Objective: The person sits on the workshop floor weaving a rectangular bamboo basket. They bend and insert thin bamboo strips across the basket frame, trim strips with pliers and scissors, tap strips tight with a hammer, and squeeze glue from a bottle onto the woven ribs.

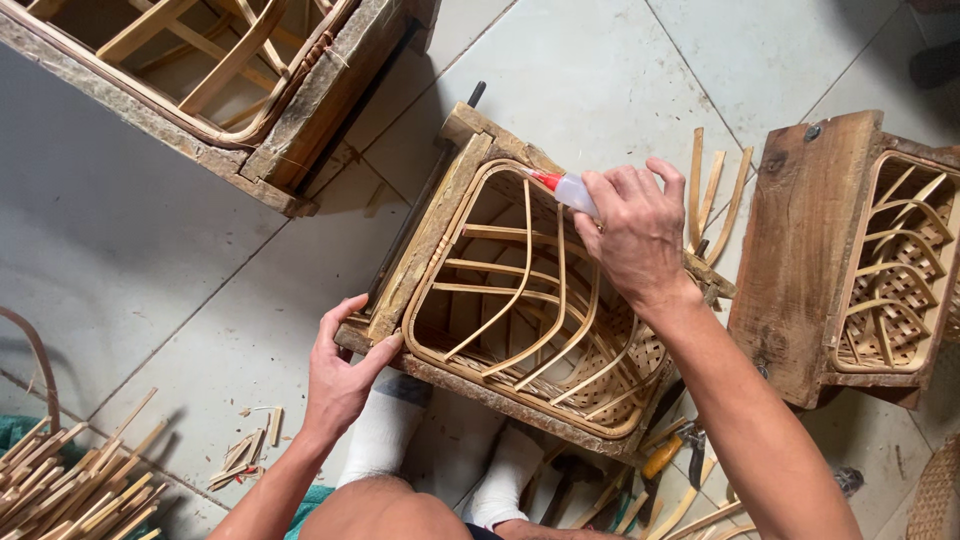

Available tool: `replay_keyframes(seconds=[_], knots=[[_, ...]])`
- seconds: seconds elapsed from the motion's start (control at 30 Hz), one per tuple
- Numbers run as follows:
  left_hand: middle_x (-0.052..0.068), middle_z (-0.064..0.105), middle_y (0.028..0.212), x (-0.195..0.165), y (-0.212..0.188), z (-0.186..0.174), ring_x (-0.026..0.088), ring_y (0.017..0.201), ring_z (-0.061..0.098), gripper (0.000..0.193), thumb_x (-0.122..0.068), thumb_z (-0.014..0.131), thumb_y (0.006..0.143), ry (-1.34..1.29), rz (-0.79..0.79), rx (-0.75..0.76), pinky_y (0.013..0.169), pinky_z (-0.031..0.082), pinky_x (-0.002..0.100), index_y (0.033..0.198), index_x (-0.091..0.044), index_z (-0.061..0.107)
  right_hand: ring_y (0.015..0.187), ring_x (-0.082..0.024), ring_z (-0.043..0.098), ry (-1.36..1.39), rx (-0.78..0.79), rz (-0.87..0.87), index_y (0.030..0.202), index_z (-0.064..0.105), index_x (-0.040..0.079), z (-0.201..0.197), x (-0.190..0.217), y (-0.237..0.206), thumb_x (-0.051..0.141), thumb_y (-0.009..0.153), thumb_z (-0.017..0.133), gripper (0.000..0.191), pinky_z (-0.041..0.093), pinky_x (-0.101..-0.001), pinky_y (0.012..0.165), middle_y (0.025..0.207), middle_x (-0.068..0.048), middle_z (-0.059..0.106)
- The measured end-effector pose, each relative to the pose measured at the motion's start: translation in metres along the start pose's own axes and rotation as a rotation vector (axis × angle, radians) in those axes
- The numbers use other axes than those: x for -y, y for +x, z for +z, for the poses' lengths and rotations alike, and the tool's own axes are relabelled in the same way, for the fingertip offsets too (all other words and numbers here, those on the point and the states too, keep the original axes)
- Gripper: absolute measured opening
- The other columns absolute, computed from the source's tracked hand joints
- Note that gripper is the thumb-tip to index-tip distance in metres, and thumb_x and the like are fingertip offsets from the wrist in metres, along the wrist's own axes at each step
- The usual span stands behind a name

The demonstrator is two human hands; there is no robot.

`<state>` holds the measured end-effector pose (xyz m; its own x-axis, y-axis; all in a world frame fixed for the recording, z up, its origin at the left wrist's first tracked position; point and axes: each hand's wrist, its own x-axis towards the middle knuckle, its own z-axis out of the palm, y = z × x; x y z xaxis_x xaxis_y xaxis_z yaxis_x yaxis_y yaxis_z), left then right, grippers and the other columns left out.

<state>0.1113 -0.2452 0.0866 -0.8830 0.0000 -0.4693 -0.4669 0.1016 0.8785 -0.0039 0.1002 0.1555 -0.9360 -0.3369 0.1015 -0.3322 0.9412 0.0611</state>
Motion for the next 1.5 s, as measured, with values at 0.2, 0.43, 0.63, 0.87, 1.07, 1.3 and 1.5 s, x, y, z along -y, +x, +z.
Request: replay_keyframes(seconds=[0.2,0.43,0.63,0.87,1.07,1.3,1.5], knots=[[0.010,0.069,0.116,-0.003,0.000,0.001,0.015,0.103,0.066,0.061,-0.019,0.080,0.083,-0.002,-0.005,0.013,0.093,0.053,0.030,0.137,-0.003,0.056,0.095,-0.019,0.067,-0.111,0.004,-0.069,0.115,0.073,0.011,0.000,-0.011,0.000,0.021,0.086,0.086,0.034,0.039,-0.0456,0.111,0.100,-0.005,0.073],[0.010,0.070,0.112,-0.004,0.000,0.002,0.013,0.098,0.067,0.061,-0.018,0.079,0.083,-0.044,-0.039,0.024,0.088,0.056,0.029,0.137,-0.003,0.055,0.087,-0.020,0.065,0.026,0.047,0.068,0.115,0.074,0.007,0.001,-0.021,-0.037,0.025,0.089,0.085,0.033,0.040,-0.0435,0.104,0.095,-0.009,0.072],[0.011,0.073,0.107,-0.005,-0.002,0.006,0.013,0.093,0.070,0.060,-0.015,0.077,0.084,-0.063,-0.087,0.040,0.083,0.058,0.029,0.138,-0.003,0.053,0.086,-0.020,0.065,0.042,0.031,0.084,0.113,0.074,0.008,0.013,-0.026,-0.051,0.027,0.089,0.084,0.032,0.041,-0.0436,0.101,0.094,-0.008,0.072],[0.011,0.073,0.105,-0.005,-0.003,0.010,0.014,0.091,0.070,0.062,-0.014,0.077,0.083,-0.084,-0.121,0.035,0.080,0.058,0.029,0.140,-0.003,0.052,0.084,-0.020,0.064,0.019,-0.002,0.067,0.108,0.074,0.009,0.011,-0.025,-0.052,0.027,0.088,0.084,0.029,0.043,-0.0434,0.098,0.093,-0.007,0.072],[0.011,0.072,0.108,-0.006,-0.006,0.012,0.014,0.095,0.069,0.062,-0.014,0.077,0.084,-0.036,-0.092,0.029,0.084,0.057,0.028,0.139,-0.001,0.054,0.085,-0.020,0.065,0.012,0.016,0.104,0.107,0.074,0.008,-0.001,-0.032,-0.068,0.028,0.089,0.084,0.029,0.043,-0.0426,0.097,0.092,-0.006,0.071],[0.012,0.071,0.113,-0.007,-0.010,0.020,0.013,0.098,0.068,0.063,-0.014,0.077,0.084,-0.060,-0.104,0.029,0.084,0.056,0.027,0.141,-0.001,0.052,0.088,-0.020,0.066,0.082,-0.006,0.192,0.115,0.074,0.007,-0.009,-0.052,-0.112,0.028,0.087,0.084,0.037,0.041,-0.0426,0.100,0.098,-0.008,0.073],[0.016,0.070,0.109,-0.007,-0.013,0.026,0.018,0.085,0.063,0.066,-0.012,0.076,0.086,0.011,-0.192,0.002,0.067,0.049,0.031,0.146,-0.003,0.052,0.086,-0.019,0.065,0.018,-0.019,0.154,0.112,0.074,0.008,0.009,-0.058,-0.118,0.025,0.087,0.085,0.032,0.042,-0.0417,0.100,0.096,-0.007,0.072]])
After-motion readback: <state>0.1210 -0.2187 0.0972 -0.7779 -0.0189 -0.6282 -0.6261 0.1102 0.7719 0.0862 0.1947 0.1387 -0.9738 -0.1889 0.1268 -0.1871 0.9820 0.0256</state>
